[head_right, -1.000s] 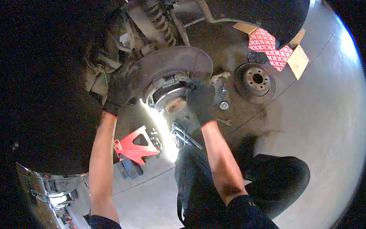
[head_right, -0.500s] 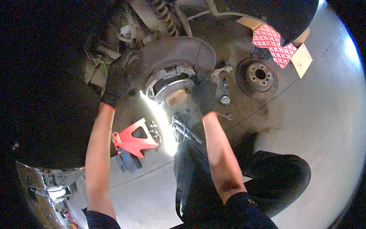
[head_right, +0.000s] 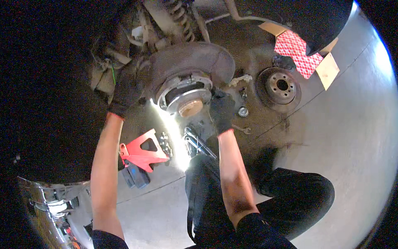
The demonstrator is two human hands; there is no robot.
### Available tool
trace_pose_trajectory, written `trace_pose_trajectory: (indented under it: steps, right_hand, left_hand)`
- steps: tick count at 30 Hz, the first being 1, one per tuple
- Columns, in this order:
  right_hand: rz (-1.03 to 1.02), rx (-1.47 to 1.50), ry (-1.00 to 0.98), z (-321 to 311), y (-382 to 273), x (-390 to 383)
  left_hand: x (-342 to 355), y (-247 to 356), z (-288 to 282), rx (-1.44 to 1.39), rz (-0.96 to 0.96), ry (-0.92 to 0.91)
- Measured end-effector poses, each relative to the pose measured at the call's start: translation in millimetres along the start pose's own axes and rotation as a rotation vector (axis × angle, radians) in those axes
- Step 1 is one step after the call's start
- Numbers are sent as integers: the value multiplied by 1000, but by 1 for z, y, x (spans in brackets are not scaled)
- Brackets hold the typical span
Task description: The recorder is cleaning and inspecting the rear brake rotor and parking brake assembly of a vehicle.
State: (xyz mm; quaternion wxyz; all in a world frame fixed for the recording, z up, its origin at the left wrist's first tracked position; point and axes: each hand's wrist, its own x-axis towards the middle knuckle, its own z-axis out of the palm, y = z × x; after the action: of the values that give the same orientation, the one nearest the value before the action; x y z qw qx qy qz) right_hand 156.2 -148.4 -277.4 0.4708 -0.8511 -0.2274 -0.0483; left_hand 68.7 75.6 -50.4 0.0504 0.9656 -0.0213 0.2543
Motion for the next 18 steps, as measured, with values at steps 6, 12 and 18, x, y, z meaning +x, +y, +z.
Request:
trace_pose_trajectory:
  steps: [6,12,18]
  right_hand:
    - [-96,51,-21,44,32,-15]
    - [-61,374,-72,64,45,-24]
    - [-199,331,-723,22,26,-72]
  left_hand:
    - [2,3,-2,34,69,59]
    - [2,8,-9,111,-33,-128]
    - [-1,9,-5,295,125,-189]
